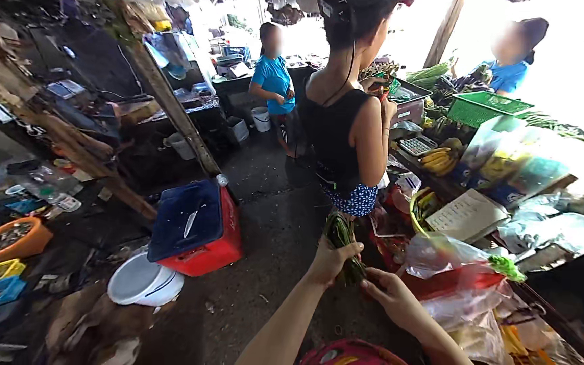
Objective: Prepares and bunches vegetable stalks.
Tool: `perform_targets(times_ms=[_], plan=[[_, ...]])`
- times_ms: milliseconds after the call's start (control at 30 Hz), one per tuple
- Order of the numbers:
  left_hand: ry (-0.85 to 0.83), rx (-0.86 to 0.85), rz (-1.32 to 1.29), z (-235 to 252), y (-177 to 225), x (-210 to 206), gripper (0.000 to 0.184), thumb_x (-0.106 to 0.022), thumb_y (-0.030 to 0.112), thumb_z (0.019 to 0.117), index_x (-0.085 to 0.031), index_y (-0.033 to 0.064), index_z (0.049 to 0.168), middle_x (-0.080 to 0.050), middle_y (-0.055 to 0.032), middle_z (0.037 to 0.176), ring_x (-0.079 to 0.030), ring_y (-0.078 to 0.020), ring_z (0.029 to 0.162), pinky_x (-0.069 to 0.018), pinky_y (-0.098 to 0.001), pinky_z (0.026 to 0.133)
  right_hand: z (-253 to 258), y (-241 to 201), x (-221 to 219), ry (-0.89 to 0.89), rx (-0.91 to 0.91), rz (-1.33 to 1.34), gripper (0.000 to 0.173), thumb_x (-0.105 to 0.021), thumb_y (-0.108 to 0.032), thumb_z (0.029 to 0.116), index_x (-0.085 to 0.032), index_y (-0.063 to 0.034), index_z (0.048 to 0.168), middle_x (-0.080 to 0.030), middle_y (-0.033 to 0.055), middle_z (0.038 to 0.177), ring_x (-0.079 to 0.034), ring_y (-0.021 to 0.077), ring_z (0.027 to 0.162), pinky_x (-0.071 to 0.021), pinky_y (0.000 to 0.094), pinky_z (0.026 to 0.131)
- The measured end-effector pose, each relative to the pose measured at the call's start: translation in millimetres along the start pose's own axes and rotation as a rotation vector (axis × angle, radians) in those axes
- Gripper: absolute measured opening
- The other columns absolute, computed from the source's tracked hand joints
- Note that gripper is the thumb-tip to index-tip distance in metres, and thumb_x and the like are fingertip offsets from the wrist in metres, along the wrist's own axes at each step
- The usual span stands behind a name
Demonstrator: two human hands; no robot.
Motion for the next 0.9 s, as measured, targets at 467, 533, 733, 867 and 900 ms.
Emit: perform_targets(times_ms=[467,533,733,867,900], plan=[[-0.251,-0.005,0.442,-27.3,-8.7,5.8,0.027,-0.075,0.000,0.0788,-0.068,0.0027,0.105,-0.073,0.0008,0.092,-0.070,-0.0060,0.086,-0.0597,-0.0285,0.083,9.5,-25.1,7.5,-0.003,-0.013,-0.343,0.029,-0.048,-0.029,0.1087,-0.067,-0.0086,0.100,-0.058,-0.0045,0.075,-0.053,0.0008,0.066,-0.0455,0.0201,0.065],[-0.286,-0.013,0.445,-31.0,-11.1,5.4,0.033,-0.075,0.000,0.0771,-0.068,0.0020,0.109,-0.075,0.0007,0.097,-0.071,-0.0059,0.090,-0.0603,-0.0295,0.086,11.6,-30.4,2.9,0.005,0.027,-0.444,0.031,-0.048,-0.031,0.1077,-0.068,-0.0080,0.100,-0.062,-0.0003,0.078,-0.058,0.0055,0.070,-0.0499,0.0261,0.068],[-0.285,0.010,0.403,-35.1,-20.4,13.0,0.040,-0.081,-0.003,0.0751,-0.070,0.0027,0.113,-0.076,-0.0019,0.101,-0.072,-0.0096,0.094,-0.0604,-0.0324,0.090,8.8,-39.9,-1.7,0.107,0.148,-0.536,0.023,-0.054,-0.024,0.1013,-0.069,-0.0073,0.097,-0.065,0.0015,0.081,-0.061,0.0069,0.074,-0.0521,0.0253,0.071],[-0.223,0.005,0.376,-35.6,-23.2,18.1,0.035,-0.078,-0.005,0.0758,-0.071,0.0037,0.109,-0.076,0.0003,0.097,-0.072,-0.0071,0.089,-0.0613,-0.0301,0.086,6.3,-39.1,-6.4,0.084,0.231,-0.537,0.028,-0.054,-0.032,0.1014,-0.072,-0.0106,0.103,-0.070,0.0008,0.097,-0.066,0.0063,0.087,-0.0562,0.0267,0.079],[-0.211,0.006,0.376,-35.3,-24.1,19.7,0.034,-0.078,-0.005,0.0766,-0.070,0.0036,0.109,-0.076,0.0003,0.096,-0.072,-0.0067,0.089,-0.0613,-0.0298,0.086,5.5,-39.2,-4.6,0.100,0.242,-0.520,0.030,-0.055,-0.035,0.0998,-0.073,-0.0119,0.103,-0.070,0.0001,0.099,-0.065,0.0066,0.090,-0.0559,0.0277,0.079]])
Point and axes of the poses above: each hand's wrist, its own z-axis towards the middle knuckle, its own x-axis out of the back of the hand, y = z × x, the point moved 9 cm from there along z, towards the middle knuckle
